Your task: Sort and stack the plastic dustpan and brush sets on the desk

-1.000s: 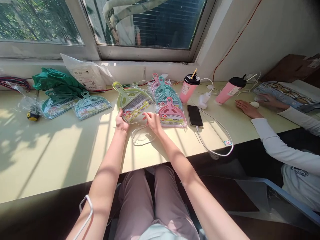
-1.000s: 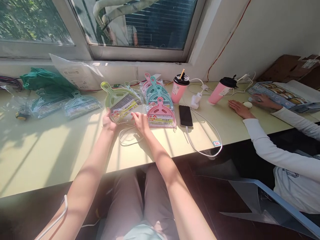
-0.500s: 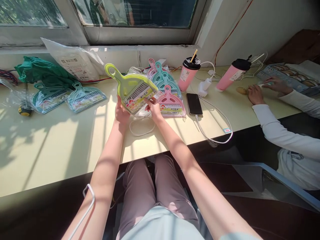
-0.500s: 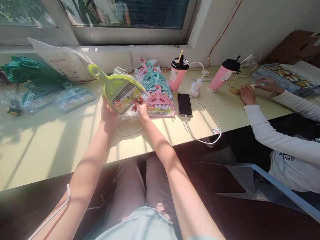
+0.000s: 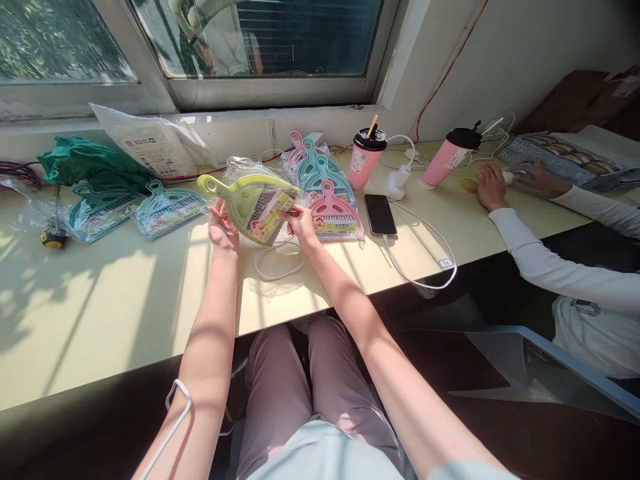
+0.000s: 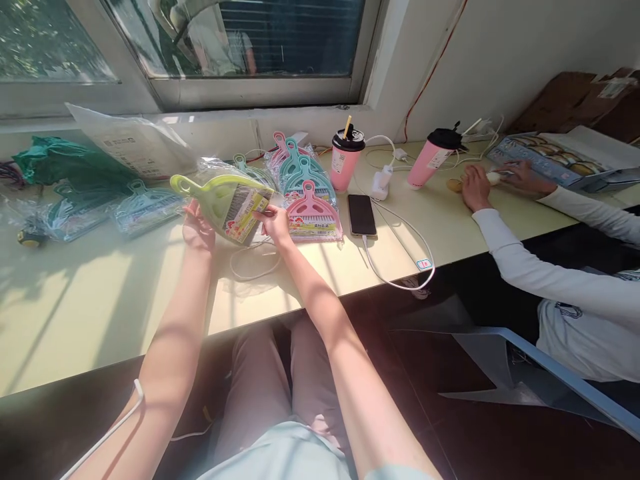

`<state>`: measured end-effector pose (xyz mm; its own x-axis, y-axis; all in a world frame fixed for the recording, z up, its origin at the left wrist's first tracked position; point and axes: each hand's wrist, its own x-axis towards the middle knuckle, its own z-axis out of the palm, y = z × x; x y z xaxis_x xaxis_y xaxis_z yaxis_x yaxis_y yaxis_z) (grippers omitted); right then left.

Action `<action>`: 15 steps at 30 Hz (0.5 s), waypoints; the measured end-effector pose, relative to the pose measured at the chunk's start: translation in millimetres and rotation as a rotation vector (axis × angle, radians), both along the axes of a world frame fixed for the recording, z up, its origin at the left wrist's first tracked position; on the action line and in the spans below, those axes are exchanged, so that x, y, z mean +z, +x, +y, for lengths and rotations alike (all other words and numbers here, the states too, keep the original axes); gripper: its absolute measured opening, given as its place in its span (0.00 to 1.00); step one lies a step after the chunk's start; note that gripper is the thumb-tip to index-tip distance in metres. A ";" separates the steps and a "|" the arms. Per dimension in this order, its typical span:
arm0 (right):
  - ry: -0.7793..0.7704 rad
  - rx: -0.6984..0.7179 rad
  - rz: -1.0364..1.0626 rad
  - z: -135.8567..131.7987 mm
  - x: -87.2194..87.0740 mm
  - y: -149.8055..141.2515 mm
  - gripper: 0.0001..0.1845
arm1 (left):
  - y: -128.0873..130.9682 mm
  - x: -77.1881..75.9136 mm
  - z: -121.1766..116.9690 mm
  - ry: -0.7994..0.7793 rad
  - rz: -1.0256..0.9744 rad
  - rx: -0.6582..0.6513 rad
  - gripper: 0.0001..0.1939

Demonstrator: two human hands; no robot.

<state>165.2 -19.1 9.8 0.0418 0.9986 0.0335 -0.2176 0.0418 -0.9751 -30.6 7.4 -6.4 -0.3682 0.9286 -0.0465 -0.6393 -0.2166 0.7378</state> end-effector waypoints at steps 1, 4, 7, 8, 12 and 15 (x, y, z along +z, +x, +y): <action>0.005 0.005 0.001 0.2 -0.6 0.1 0.18 | -2.0 2.6 -1.3 0.011 -0.005 0.002 0.19; 0.019 0.018 0.003 1.3 -1.0 4.1 0.17 | -15.8 10.4 -8.5 0.087 -0.014 -0.020 0.26; 0.011 0.075 -0.033 3.3 0.0 12.1 0.14 | -36.8 16.7 -18.1 0.156 0.120 0.016 0.35; 0.010 0.094 -0.056 3.9 0.1 14.6 0.14 | -42.8 18.1 -20.7 0.161 0.216 0.013 0.34; 0.029 0.115 -0.131 4.3 -0.7 20.5 0.12 | -50.7 19.1 -22.2 0.057 0.511 -0.064 0.22; 0.041 0.131 -0.151 3.6 -1.1 21.5 0.13 | -47.6 13.5 -14.4 -0.016 0.530 -0.003 0.20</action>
<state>186.7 -15.4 8.8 -0.0972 0.9928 0.0707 -0.0756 0.0635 -0.9951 -78.2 -6.9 7.1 -0.3422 0.9304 0.1311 -0.1781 -0.2012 0.9632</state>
